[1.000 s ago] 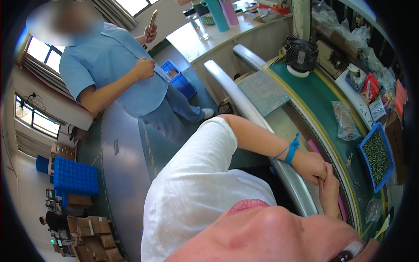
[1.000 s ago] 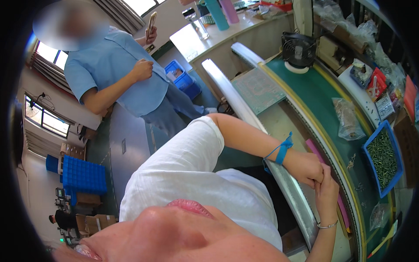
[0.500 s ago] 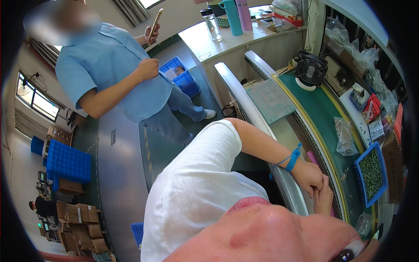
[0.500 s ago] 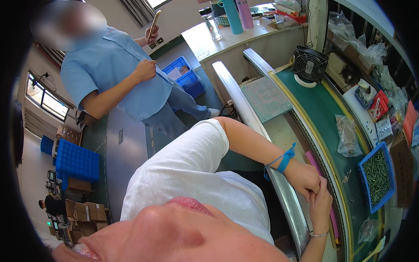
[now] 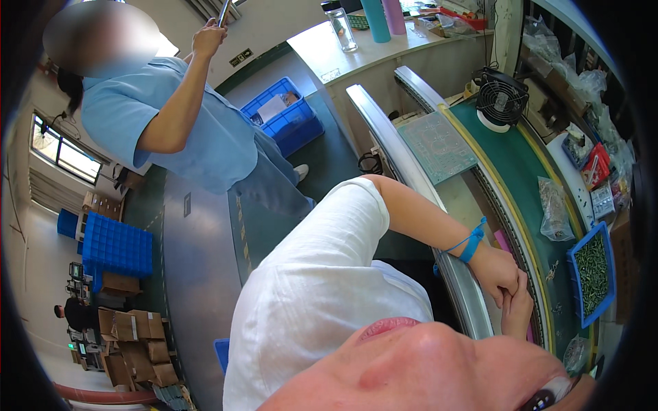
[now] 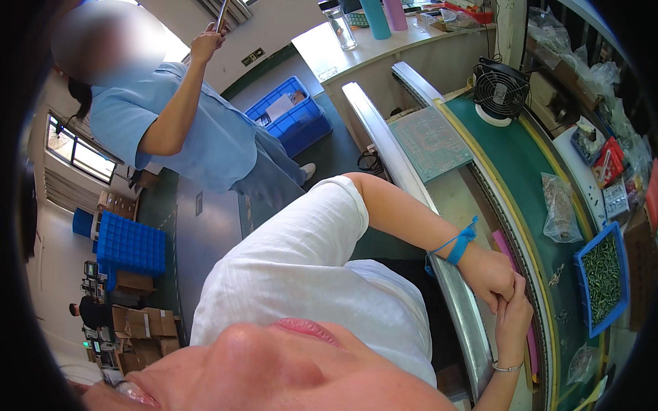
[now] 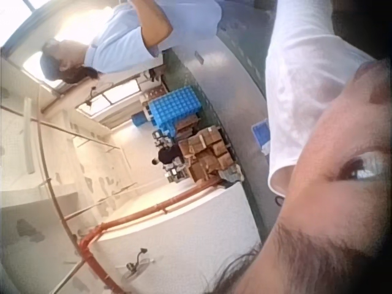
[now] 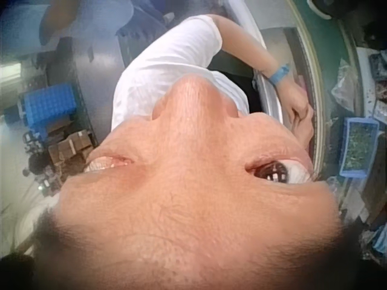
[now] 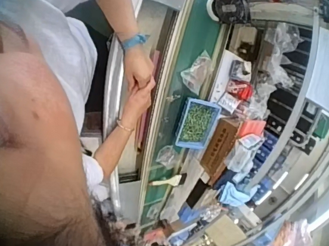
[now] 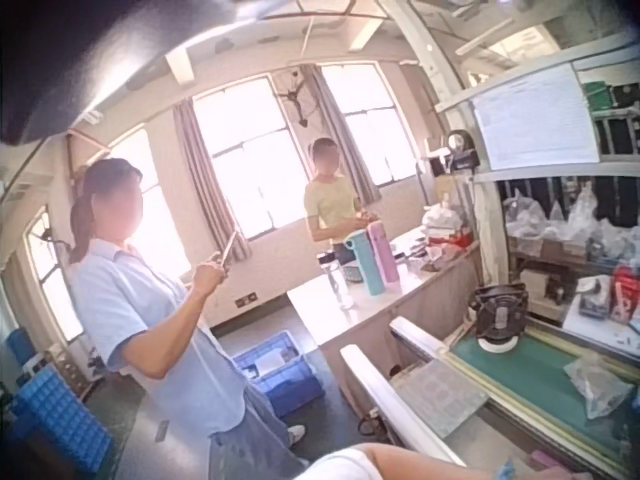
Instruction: Manually placing small components onto a printed circuit board on an assembly line.
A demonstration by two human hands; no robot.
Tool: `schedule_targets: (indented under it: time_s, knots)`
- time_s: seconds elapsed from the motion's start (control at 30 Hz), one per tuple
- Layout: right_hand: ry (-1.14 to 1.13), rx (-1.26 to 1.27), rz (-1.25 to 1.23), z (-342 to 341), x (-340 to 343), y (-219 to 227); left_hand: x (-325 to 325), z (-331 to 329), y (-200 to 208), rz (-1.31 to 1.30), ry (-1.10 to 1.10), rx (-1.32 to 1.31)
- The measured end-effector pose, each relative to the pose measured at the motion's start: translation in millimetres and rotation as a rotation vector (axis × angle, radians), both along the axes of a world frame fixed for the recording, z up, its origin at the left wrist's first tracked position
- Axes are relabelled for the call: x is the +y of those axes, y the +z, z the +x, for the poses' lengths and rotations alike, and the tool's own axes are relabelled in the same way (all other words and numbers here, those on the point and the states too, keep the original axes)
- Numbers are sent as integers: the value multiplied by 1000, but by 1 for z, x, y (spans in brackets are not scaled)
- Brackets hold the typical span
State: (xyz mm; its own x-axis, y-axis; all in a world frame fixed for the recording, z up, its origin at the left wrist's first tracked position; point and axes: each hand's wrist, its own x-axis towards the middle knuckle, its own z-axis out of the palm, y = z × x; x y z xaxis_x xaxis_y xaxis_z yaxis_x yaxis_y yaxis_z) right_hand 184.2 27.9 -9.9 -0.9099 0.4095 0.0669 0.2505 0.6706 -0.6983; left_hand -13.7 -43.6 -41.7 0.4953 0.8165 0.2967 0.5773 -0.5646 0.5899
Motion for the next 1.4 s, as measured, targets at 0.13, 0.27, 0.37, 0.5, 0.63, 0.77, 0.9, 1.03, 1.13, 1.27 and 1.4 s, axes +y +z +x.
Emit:
schedule_targets:
  time_s: [0.13, 0.27, 0.37, 0.5, 0.63, 0.77, 0.9, 1.03, 1.13, 1.27, 1.4]
  knots:
    - [1, 17, 16, 3, -1, -3, -2, 3, 0, 6, -1, 8]
    - [16, 23, 8, 0, 2, -2, -1, 0, 2, 6, -1, 6]
    - [10, -25, 46, 2, 1, -1, 0, 0, 2, 12, -5, 8]
    - [-32, -45, 57, 0, 3, 0, 1, -2, 8, 2, -22, 20]
    - [-12, 11, 50, 0, 0, 0, -2, 0, 5, 7, -13, 28]
    - [-1, -29, 44, 1, 1, -2, -3, 0, 5, -24, -10, 15]
    - [2, -22, 55, 0, 0, 4, -1, -1, 6, -21, -21, 40]
    - [9, -11, 27, 0, 0, 7, -1, -1, 8, -19, -21, 38]
    - [4, 3, 9, -1, 1, 5, 1, -1, 3, 9, -27, 19]
    - [4, 16, 11, 3, 2, -1, -1, 2, 4, 3, -24, 23]
    - [-7, -2, -7, 1, 2, -1, -1, 0, 5, -7, -25, 20]
